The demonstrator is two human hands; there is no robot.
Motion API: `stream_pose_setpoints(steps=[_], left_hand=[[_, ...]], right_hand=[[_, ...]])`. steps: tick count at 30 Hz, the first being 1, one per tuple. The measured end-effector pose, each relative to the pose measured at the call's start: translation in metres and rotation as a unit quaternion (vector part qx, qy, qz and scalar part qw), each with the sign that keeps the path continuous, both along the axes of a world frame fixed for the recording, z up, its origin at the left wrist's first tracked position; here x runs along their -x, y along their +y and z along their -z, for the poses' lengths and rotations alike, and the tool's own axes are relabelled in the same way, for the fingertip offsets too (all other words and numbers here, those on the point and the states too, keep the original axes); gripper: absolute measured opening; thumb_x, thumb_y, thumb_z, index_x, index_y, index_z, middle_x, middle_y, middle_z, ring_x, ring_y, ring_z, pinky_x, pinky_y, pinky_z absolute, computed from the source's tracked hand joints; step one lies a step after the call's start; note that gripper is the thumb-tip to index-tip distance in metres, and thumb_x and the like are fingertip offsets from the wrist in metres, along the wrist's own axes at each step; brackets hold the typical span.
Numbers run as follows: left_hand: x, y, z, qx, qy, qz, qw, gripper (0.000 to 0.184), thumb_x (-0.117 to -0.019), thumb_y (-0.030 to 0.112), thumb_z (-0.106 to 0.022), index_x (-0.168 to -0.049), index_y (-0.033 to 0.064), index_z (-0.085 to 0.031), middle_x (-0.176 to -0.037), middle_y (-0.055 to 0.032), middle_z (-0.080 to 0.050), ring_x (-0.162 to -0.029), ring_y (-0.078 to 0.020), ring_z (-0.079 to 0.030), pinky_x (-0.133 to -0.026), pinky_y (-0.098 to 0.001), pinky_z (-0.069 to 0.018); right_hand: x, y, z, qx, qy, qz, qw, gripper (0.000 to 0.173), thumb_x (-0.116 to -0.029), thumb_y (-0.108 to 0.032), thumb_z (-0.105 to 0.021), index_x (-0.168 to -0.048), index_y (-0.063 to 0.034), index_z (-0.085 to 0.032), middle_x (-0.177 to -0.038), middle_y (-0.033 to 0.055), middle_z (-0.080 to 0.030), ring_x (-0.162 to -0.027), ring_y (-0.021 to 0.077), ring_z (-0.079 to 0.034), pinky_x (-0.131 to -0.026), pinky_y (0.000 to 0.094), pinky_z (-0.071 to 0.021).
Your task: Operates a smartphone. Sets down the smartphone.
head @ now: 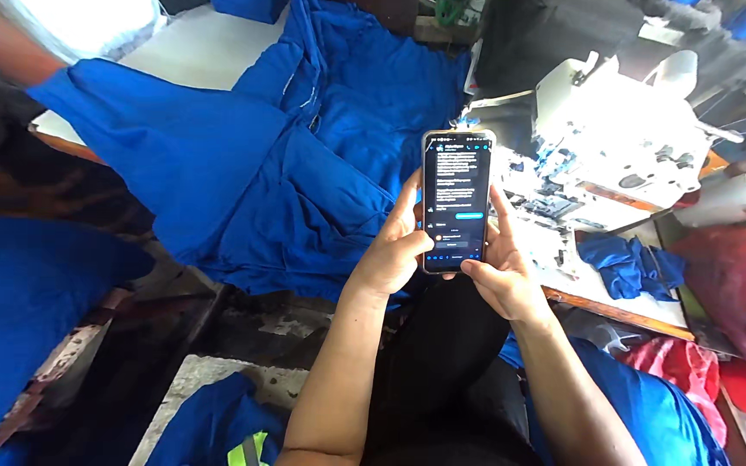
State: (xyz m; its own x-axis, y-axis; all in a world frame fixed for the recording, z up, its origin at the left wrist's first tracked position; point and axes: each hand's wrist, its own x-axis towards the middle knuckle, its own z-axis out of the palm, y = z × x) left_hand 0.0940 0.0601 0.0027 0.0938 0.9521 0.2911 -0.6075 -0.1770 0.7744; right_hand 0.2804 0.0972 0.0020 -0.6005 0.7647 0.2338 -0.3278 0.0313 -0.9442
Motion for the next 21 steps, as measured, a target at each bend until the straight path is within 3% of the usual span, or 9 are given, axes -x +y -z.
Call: stream_pose_setpoints(steps=[6, 11, 16, 21], left_hand=[[-0.0023, 0.0000, -0.0018, 0.017, 0.020, -0.016, 1.000, 0.095, -0.0781, -0.007, -0.044, -0.162, 0.0246, -0.012, -0.143, -0.0126, -0.052, -0.114, -0.0220, -0.065, -0.089, -0.0403, -0.0588], [-0.0026, 0.0009, -0.0004, 0.008, 0.017, 0.000, 1.000, 0.097, -0.0781, -0.008, -0.045, -0.163, 0.0253, -0.011, -0.145, -0.0121, -0.050, -0.116, -0.0221, -0.063, -0.091, -0.0396, -0.0580], [-0.0028, 0.0013, -0.0003, 0.006, 0.014, 0.003, 1.000, 0.098, -0.0786, -0.008, -0.046, -0.163, 0.0260, -0.010, -0.147, -0.0120, -0.048, -0.118, -0.0221, -0.062, -0.092, -0.0403, -0.0576], [-0.0021, 0.0012, -0.0004, 0.003, 0.019, 0.006, 1.000, 0.096, -0.0791, -0.008, -0.043, -0.162, 0.0255, -0.010, -0.144, -0.0119, -0.052, -0.115, -0.0212, -0.064, -0.092, -0.0394, -0.0578]], right_hand=[[0.0024, -0.0004, -0.0011, 0.010, -0.008, 0.020, 1.000, 0.098, -0.0854, 0.014, -0.058, -0.164, -0.0301, -0.017, -0.138, 0.0150, -0.058, -0.108, 0.0293, -0.070, -0.081, 0.0435, -0.0644], [0.0045, -0.0034, -0.0057, -0.010, -0.035, 0.059, 0.998, 0.091, -0.0853, 0.007, -0.065, -0.160, -0.0136, -0.016, -0.126, 0.0125, -0.065, -0.101, 0.0251, -0.073, -0.077, 0.0404, -0.0654], [0.0049, -0.0032, -0.0047, -0.009, -0.049, 0.077, 0.996, 0.088, -0.0866, 0.009, -0.065, -0.160, -0.0141, -0.020, -0.126, 0.0134, -0.065, -0.099, 0.0259, -0.073, -0.073, 0.0402, -0.0660], [0.0045, -0.0033, -0.0051, -0.020, -0.052, 0.069, 0.996, 0.090, -0.0860, 0.007, -0.064, -0.159, -0.0134, -0.015, -0.127, 0.0117, -0.063, -0.101, 0.0240, -0.073, -0.074, 0.0396, -0.0658]])
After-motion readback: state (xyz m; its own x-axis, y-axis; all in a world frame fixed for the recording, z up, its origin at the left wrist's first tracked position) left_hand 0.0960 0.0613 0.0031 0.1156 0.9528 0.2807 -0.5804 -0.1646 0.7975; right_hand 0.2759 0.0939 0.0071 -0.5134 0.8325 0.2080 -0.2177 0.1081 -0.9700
